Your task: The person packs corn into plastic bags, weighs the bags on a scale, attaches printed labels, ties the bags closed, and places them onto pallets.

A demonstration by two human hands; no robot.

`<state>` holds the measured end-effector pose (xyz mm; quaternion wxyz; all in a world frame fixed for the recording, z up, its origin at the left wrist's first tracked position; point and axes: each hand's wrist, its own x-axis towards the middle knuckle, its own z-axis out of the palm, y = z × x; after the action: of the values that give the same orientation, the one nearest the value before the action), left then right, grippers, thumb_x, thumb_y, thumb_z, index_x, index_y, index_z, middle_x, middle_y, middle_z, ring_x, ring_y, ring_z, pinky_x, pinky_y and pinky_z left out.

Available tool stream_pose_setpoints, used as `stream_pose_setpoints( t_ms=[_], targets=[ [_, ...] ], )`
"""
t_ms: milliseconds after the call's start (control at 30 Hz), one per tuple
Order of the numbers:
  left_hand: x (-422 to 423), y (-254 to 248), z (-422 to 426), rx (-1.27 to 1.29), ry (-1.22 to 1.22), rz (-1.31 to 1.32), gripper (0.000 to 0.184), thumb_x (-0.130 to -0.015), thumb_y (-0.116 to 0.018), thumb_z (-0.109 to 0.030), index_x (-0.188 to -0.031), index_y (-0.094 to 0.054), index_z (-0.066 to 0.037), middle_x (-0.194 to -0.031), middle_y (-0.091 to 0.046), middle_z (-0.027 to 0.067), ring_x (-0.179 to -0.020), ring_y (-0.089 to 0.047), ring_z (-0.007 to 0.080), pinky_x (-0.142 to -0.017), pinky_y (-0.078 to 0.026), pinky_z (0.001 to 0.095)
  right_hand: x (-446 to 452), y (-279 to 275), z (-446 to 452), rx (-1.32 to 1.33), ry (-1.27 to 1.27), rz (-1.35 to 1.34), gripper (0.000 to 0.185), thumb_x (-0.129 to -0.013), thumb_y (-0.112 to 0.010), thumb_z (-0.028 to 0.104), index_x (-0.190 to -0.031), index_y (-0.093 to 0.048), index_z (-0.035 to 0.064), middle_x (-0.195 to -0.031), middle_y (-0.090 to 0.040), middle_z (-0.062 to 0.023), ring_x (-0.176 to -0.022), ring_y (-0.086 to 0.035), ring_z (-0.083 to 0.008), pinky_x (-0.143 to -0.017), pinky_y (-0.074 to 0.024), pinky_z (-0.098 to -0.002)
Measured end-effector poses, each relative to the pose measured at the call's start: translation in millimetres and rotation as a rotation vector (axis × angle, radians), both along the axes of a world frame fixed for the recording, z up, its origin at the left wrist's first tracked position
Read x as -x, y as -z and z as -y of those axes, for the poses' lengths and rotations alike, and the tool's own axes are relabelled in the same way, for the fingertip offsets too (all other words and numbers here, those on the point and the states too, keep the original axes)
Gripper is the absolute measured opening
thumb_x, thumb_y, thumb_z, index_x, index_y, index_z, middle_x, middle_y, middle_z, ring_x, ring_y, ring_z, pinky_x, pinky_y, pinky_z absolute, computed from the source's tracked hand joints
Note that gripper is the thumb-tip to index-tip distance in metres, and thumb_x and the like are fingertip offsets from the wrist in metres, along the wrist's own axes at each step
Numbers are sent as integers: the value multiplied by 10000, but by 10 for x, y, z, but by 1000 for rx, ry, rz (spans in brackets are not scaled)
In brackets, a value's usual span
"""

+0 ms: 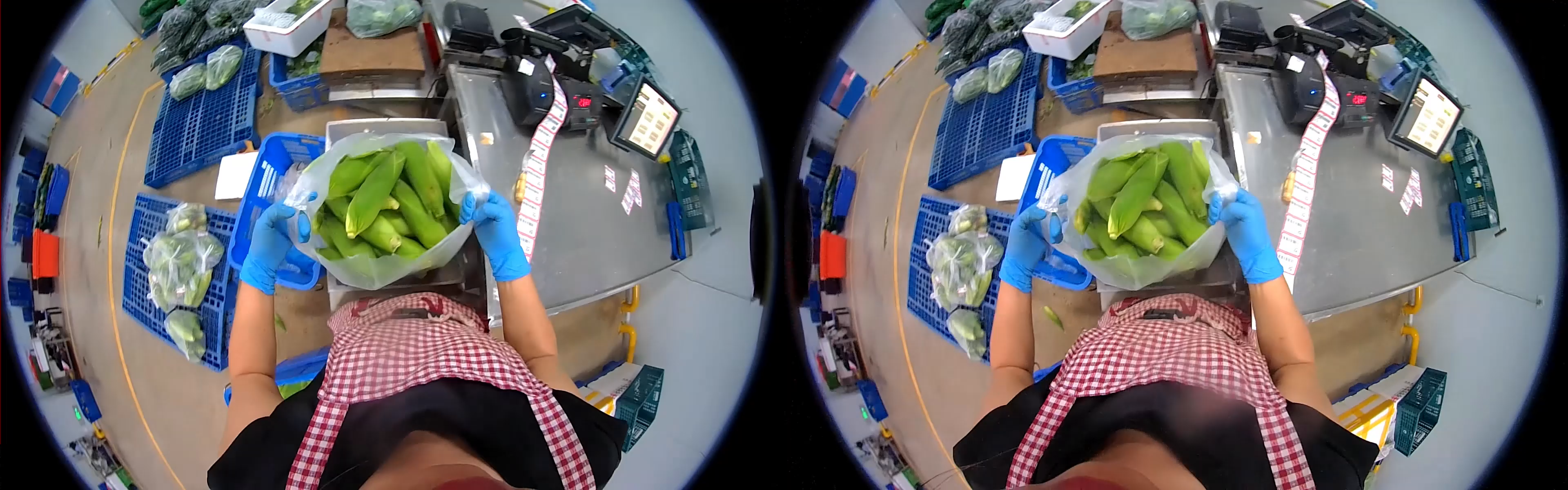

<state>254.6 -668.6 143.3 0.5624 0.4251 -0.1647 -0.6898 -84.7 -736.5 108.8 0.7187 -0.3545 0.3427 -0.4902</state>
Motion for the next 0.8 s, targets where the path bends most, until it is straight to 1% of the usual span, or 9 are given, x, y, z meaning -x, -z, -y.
stream_pose_setpoints(
  t_ms=[100,133,167,267,367,433,500,633,800],
  targets=[
    [-246,227,-120,112,240,-78,275,-794,-470,-196,-922,-586,19,-504,-422,21,-414,-346,119,-445,-304,223,-259,-259,-97,-21,-67,-8,264,-586,-450,-13,-821,-571,-25,-735,-562,-78,-640,-498,-155,-624,-402,-250],
    [-79,90,-120,57,134,-35,258,-800,-485,-206,-866,-591,20,-460,-351,-10,-368,-242,94,-401,-181,232,-225,-241,-89,34,-208,43,359,-601,-423,-34,-917,-594,-40,-804,-595,-97,-727,-549,-169,-698,-439,-265],
    [-20,90,-106,128,150,-55,272,-801,-489,-200,-899,-594,31,-498,-443,11,-389,-340,103,-412,-270,224,-275,-303,-34,107,-238,-60,391,-609,-411,-43,-955,-594,-43,-854,-604,-101,-774,-560,-176,-740,-441,-273],
    [384,-217,97,68,301,0,362,-809,-478,-197,-1050,-564,60,-831,-597,121,-695,-551,172,-627,-442,261,-362,-476,66,539,-374,-549,497,-657,-403,-53,-1131,-551,-49,-1065,-613,-105,-992,-564,-178,-903,-415,-280],
    [596,-51,524,176,514,-90,423,-826,-451,-171,-1171,-508,65,-1147,-546,159,-1035,-525,204,-878,-417,300,-393,-330,193,265,-377,-654,304,-807,-473,7,-1086,-584,-40,-1092,-598,-64,-1003,-552,-183,-931,-389,-290],
    [671,241,788,325,561,50,439,-841,-426,-149,-1228,-471,54,-1293,-457,143,-1183,-429,207,-992,-333,316,-493,-218,258,50,-308,-303,301,-832,-522,51,-1124,-554,-15,-1051,-588,-40,-964,-549,-155,-884,-417,-278],
    [779,101,909,597,648,541,428,-867,-424,-148,-1274,-458,-23,-1385,-353,115,-1253,-349,204,-1043,-248,312,-598,23,255,-161,-265,-51,329,-825,-527,46,-1150,-528,-3,-1034,-577,-34,-945,-542,-134,-864,-424,-268],
    [930,549,1176,768,528,713,447,-851,-492,-170,-1288,-463,-83,-1418,-291,122,-1284,-316,238,-1052,-235,320,-746,27,340,-8,-301,-157,351,-798,-539,80,-1142,-519,13,-1035,-553,-27,-953,-526,-121,-825,-432,-257],
    [1006,514,1208,492,646,89,530,-849,-501,-266,-1331,-399,-70,-1376,-358,105,-1238,-372,206,-1028,-270,307,-730,-258,441,601,-469,-1173,300,-730,-625,187,-965,-614,1,-894,-620,-150,-823,-589,-161,-744,-461,-295]
  ],
)
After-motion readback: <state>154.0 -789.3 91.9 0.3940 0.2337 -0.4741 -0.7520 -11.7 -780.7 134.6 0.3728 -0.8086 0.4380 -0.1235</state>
